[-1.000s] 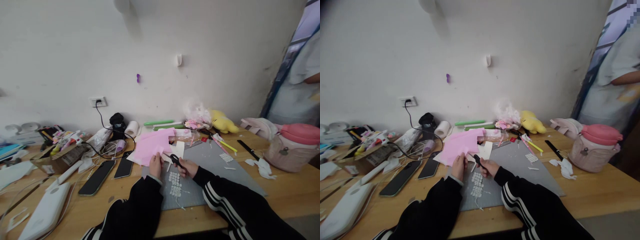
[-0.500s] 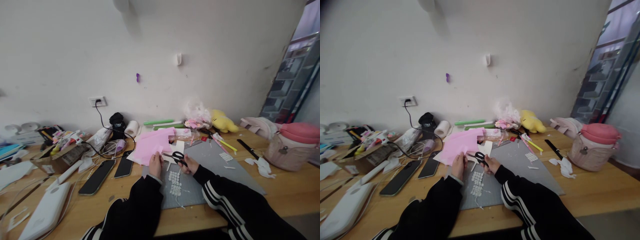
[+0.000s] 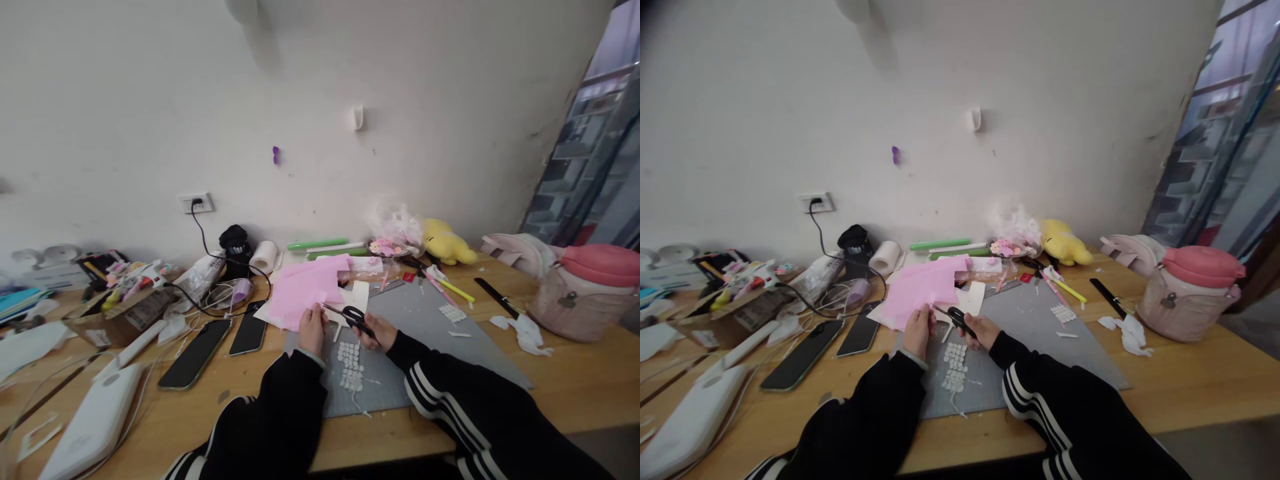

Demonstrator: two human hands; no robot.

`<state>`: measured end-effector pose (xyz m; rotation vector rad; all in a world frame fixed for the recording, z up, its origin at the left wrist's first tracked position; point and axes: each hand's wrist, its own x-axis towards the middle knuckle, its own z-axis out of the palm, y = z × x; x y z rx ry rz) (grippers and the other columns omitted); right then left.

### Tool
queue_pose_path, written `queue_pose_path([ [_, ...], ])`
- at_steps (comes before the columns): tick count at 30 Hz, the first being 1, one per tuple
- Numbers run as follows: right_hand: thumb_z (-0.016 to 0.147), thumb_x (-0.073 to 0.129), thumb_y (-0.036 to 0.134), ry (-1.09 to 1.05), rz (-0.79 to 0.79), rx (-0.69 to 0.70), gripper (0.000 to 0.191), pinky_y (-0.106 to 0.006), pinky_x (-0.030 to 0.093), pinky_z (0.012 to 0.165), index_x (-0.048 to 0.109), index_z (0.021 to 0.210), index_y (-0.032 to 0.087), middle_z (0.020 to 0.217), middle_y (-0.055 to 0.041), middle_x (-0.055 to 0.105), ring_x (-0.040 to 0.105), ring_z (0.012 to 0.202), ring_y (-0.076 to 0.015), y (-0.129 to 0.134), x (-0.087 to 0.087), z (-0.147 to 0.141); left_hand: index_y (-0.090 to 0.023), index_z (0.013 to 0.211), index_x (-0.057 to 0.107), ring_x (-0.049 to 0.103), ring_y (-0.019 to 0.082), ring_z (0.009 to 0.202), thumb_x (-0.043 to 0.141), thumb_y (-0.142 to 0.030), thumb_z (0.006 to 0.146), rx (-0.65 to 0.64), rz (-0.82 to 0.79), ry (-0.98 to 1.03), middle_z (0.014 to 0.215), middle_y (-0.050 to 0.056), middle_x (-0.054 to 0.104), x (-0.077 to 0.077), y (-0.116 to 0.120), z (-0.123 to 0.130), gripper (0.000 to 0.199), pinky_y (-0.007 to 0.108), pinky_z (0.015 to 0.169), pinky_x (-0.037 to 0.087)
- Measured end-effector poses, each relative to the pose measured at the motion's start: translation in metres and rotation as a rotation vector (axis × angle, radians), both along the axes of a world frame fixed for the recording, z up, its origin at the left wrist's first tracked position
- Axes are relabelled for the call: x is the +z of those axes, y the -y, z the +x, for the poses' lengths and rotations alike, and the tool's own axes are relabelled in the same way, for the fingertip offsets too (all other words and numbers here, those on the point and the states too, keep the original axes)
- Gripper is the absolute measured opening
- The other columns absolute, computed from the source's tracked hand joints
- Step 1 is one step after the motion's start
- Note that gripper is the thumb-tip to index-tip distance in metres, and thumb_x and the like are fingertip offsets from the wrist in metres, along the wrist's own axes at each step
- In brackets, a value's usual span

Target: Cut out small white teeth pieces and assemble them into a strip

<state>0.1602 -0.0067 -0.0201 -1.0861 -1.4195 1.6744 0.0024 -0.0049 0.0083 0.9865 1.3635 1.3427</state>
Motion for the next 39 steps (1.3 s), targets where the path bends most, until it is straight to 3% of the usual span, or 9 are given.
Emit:
queue_pose_path([
  [6, 0.085, 0.048, 0.030, -0.005, 0.024, 0.070, 0.027, -0.035, 0.049, 0.071, 0.052, 0.106, 0.014, 0.103, -0.0057, 0.057, 0.058, 0.084, -0.0162, 0.002, 0.002, 0.001, -0.014, 0.106, 0.052, 0.057, 0.017, 0.085, 0.048, -0.031, 0.083, -0.047, -0.006, -0.029, 0.103, 0.007, 0.057, 0.002, 0.003, 0.004, 0.029, 0.037, 0.072, 0.049],
  [12, 0.086, 0.046, 0.032, 0.002, 0.007, 0.134, 0.023, -0.024, 0.049, 0.054, 0.055, 0.093, 0.012, 0.081, -0.0010, 0.060, 0.057, 0.061, -0.0091, 0.005, 0.005, -0.001, -0.015, 0.107, 0.051, 0.057, 0.017, 0.086, 0.048, -0.031, 0.083, -0.065, -0.005, -0.039, 0.104, 0.007, 0.056, 0.000, 0.002, 0.004, 0.029, 0.037, 0.072, 0.049],
  [18, 0.087, 0.044, 0.035, 0.000, -0.017, 0.099, 0.026, -0.019, 0.043, 0.043, 0.056, 0.085, 0.012, 0.067, 0.0030, 0.056, 0.050, 0.047, -0.0049, 0.005, 0.007, -0.002, -0.014, 0.106, 0.052, 0.058, 0.017, 0.084, 0.048, -0.031, 0.083, -0.072, 0.003, -0.032, 0.103, 0.007, 0.057, 0.000, 0.003, 0.003, 0.029, 0.036, 0.071, 0.049],
  [29, 0.085, 0.048, 0.031, 0.016, -0.155, 0.035, 0.026, -0.033, 0.050, 0.068, 0.053, 0.104, 0.014, 0.100, -0.0051, 0.058, 0.058, 0.080, -0.0150, 0.005, 0.015, -0.002, -0.014, 0.106, 0.052, 0.058, 0.017, 0.084, 0.048, -0.030, 0.083, -0.084, -0.001, -0.017, 0.102, 0.007, 0.057, 0.001, 0.003, 0.005, 0.028, 0.036, 0.071, 0.049],
  [39, 0.085, 0.049, 0.030, -0.004, -0.221, -0.003, 0.028, -0.037, 0.048, 0.074, 0.051, 0.108, 0.015, 0.106, -0.0063, 0.056, 0.057, 0.088, -0.0175, 0.005, 0.020, -0.001, -0.015, 0.107, 0.051, 0.057, 0.018, 0.086, 0.048, -0.031, 0.083, -0.102, -0.017, -0.017, 0.104, 0.007, 0.056, 0.005, 0.006, 0.006, 0.029, 0.037, 0.072, 0.049],
])
